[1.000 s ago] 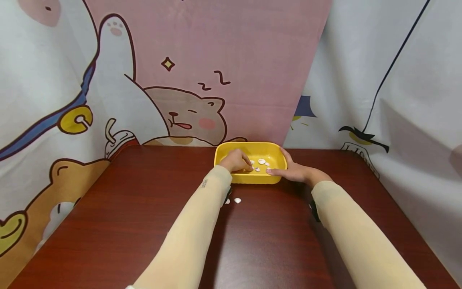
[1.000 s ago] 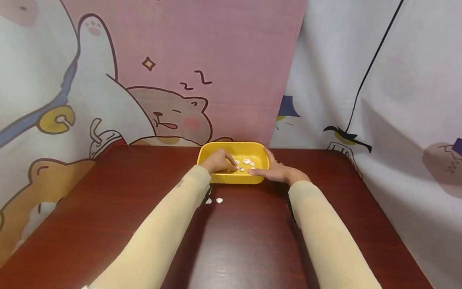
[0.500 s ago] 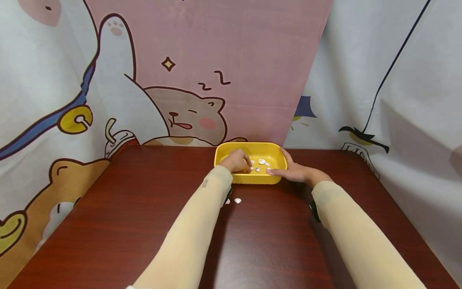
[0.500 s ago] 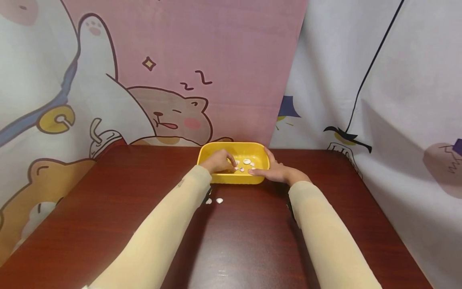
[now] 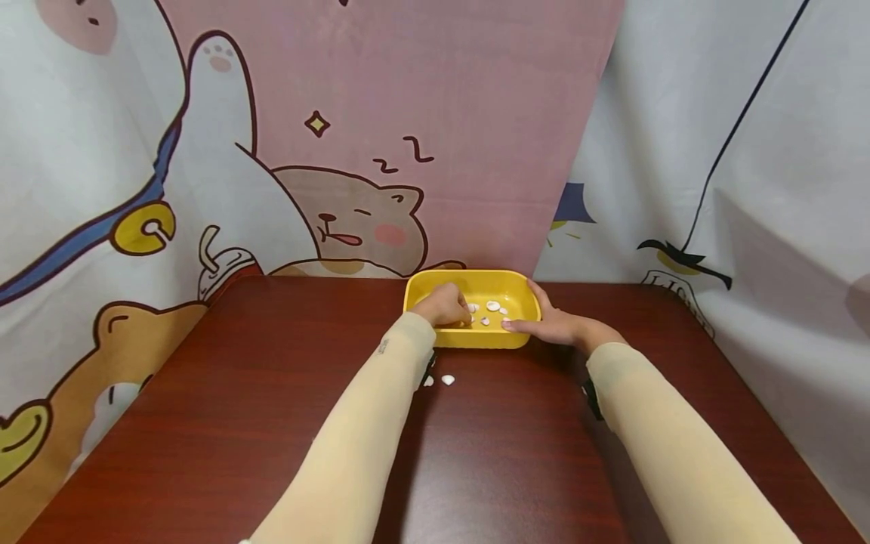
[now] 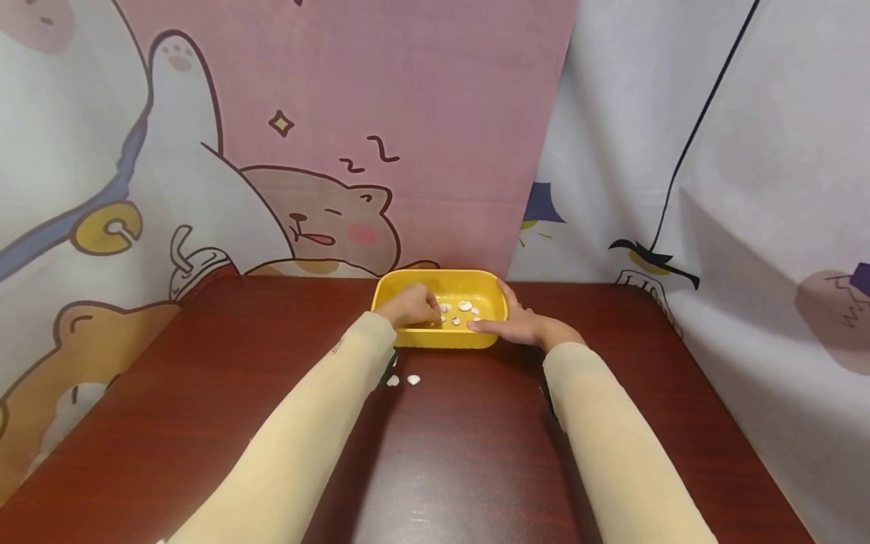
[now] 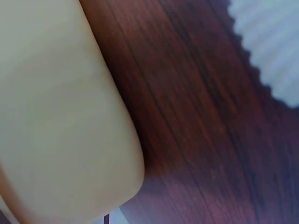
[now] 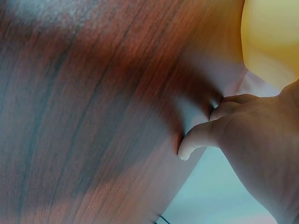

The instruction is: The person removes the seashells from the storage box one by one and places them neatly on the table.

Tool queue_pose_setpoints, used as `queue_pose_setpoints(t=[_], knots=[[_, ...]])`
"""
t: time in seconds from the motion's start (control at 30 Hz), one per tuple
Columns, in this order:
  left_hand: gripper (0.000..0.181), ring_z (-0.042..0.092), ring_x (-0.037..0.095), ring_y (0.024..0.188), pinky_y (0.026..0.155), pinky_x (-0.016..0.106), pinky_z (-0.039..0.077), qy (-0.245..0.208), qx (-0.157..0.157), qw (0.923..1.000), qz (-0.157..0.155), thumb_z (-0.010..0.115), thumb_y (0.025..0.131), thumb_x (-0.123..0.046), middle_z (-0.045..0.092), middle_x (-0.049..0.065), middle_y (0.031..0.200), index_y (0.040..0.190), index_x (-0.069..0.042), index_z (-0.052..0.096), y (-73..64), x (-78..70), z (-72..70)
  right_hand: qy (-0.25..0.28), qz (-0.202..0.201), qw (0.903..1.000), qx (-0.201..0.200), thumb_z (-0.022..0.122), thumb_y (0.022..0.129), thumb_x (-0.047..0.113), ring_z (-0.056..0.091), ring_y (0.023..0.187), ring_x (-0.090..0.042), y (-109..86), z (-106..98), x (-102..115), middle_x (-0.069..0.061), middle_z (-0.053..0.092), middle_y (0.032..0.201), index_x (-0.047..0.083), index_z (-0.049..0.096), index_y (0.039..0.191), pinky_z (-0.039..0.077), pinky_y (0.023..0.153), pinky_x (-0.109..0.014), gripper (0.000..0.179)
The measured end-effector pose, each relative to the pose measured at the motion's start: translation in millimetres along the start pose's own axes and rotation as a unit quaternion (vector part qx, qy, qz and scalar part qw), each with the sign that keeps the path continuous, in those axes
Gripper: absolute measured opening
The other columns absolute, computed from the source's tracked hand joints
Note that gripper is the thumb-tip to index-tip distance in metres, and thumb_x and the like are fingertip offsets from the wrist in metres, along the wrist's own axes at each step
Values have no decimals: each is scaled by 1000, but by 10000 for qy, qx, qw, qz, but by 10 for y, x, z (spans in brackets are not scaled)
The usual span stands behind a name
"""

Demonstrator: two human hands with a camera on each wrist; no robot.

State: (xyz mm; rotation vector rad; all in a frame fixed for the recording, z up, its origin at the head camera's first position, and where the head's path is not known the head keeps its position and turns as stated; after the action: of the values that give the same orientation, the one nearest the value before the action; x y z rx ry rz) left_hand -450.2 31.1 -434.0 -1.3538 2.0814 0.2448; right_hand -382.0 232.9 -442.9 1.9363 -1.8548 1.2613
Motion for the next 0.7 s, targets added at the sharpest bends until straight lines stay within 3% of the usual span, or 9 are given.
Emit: queue_pose_setpoints(t=[0.27, 0.5, 0.7], knots=[[14, 56, 13, 71, 63, 24, 47, -97, 17, 9998, -179, 82, 93, -20, 70, 3, 84, 92, -5, 80, 4, -4, 0, -55, -7, 10000, -9, 66, 87, 80, 20, 158, -48, -5, -11, -7, -28, 3, 174, 30, -32, 164, 17, 129, -70, 134], [22, 65, 21, 102, 96, 32, 54, 278, -320, 9991, 88, 84, 93, -21, 79, 9, 114, 108, -5, 83, -34, -82, -16, -13, -45, 10000, -26, 66, 88, 78, 20, 158, -47, -8, -4, -4, -27, 3, 175, 30, -31, 164, 17, 130, -69, 133], [16, 65, 18, 94, 87, 29, 54, 636, -469, 9967, 192, 84, 93, -20, 82, 7, 102, 96, -5, 85, -33, -126, -15, 3, -54, 10000, -29, 66, 88, 77, 20, 158, -46, -27, -1, 7, -27, 2, 174, 28, -30, 165, 17, 130, -69, 132]])
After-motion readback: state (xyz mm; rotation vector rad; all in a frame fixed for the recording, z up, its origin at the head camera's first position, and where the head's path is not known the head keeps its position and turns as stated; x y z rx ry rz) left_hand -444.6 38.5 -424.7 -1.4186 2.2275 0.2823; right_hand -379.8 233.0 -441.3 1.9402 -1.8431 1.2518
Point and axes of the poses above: each hand's wrist, its own y-axis towards the middle knuckle, its own z-axis out of the palm, x = y × z, the point moved 8 cm from there along y, towards the middle knuckle
